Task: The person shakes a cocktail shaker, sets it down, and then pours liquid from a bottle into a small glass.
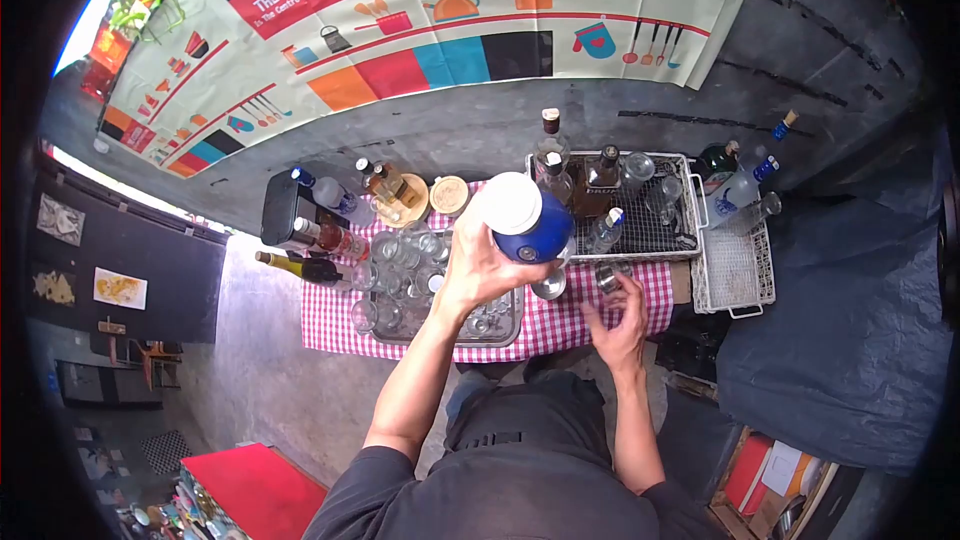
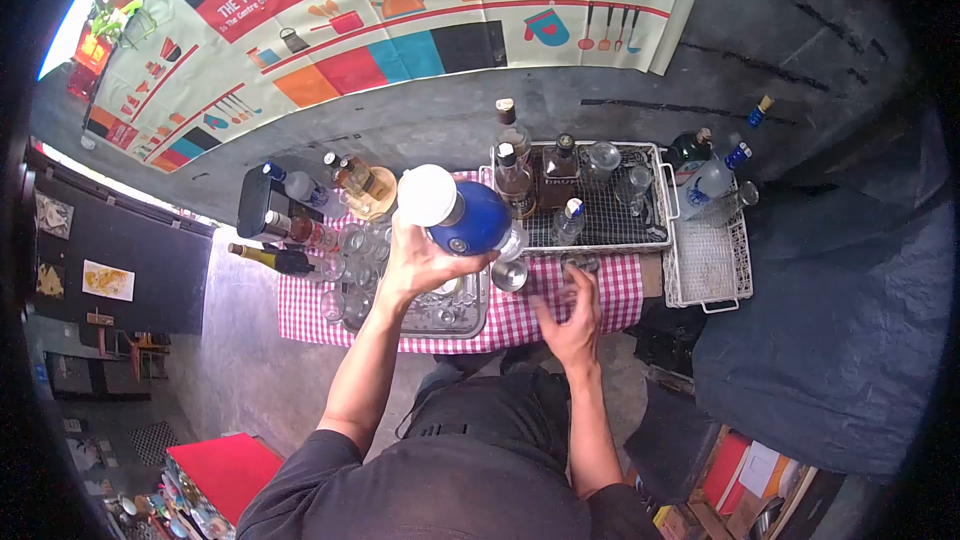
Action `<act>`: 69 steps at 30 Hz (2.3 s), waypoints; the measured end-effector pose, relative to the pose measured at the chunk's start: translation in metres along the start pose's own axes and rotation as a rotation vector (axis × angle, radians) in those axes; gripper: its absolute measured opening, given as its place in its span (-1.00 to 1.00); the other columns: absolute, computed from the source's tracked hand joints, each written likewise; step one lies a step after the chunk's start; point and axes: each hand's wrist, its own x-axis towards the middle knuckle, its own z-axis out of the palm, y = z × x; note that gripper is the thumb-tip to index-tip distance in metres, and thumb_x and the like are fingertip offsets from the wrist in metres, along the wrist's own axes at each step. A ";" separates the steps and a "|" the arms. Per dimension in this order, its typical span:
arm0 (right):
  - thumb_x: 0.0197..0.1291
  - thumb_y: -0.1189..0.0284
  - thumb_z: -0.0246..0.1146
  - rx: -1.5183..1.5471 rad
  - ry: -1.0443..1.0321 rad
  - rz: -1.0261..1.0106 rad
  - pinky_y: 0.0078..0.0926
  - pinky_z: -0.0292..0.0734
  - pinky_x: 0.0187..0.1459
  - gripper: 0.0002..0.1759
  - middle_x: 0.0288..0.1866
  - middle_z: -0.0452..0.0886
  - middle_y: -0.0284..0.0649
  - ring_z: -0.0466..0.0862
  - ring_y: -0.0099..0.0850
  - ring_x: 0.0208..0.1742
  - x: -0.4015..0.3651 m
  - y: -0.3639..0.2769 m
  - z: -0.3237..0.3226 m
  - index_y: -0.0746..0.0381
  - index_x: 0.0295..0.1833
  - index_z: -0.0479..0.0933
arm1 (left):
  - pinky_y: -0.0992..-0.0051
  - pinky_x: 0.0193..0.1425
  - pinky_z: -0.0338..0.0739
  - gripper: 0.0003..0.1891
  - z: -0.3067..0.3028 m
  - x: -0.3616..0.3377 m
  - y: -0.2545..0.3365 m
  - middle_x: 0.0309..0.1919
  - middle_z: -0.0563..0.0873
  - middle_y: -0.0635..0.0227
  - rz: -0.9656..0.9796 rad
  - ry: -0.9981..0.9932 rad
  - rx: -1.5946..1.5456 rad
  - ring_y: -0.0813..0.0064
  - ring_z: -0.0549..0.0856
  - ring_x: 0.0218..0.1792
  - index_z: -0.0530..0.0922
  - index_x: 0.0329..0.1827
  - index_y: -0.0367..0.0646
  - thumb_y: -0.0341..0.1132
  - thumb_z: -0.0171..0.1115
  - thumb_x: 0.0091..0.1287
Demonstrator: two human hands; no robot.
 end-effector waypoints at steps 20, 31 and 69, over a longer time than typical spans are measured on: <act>-0.10 0.24 0.70 0.445 -0.478 -0.315 -0.21 0.73 0.02 -0.06 0.09 0.72 0.04 0.80 -0.11 0.08 -0.011 -0.055 0.082 0.39 0.35 0.41 | 0.17 0.45 0.41 0.21 -0.031 -0.133 -0.042 0.22 0.58 0.11 -0.102 -0.058 -0.360 0.13 0.57 0.31 0.50 0.35 -0.27 0.12 0.84 -0.48; 0.02 0.42 0.53 0.255 -0.871 -0.099 0.01 0.64 0.11 -0.02 0.07 0.71 0.18 0.72 0.15 0.12 -0.056 -0.103 0.132 0.33 0.50 0.15 | 0.22 0.53 0.42 -0.10 -0.085 -0.195 -0.066 0.30 0.66 0.18 -0.296 -0.101 -0.619 0.31 0.60 0.35 0.53 0.35 -0.26 -0.47 0.74 -0.20; 0.16 0.15 0.48 -0.091 -0.832 -0.425 -0.05 0.58 0.10 -0.13 0.24 0.46 0.05 0.64 0.07 0.12 -0.077 -0.228 0.114 0.13 0.55 0.32 | 0.31 0.29 0.59 -0.12 -0.127 -0.297 -0.136 0.09 0.71 0.26 -0.427 -0.263 -0.522 0.31 0.72 0.13 0.51 0.29 -0.16 -0.39 0.73 -0.22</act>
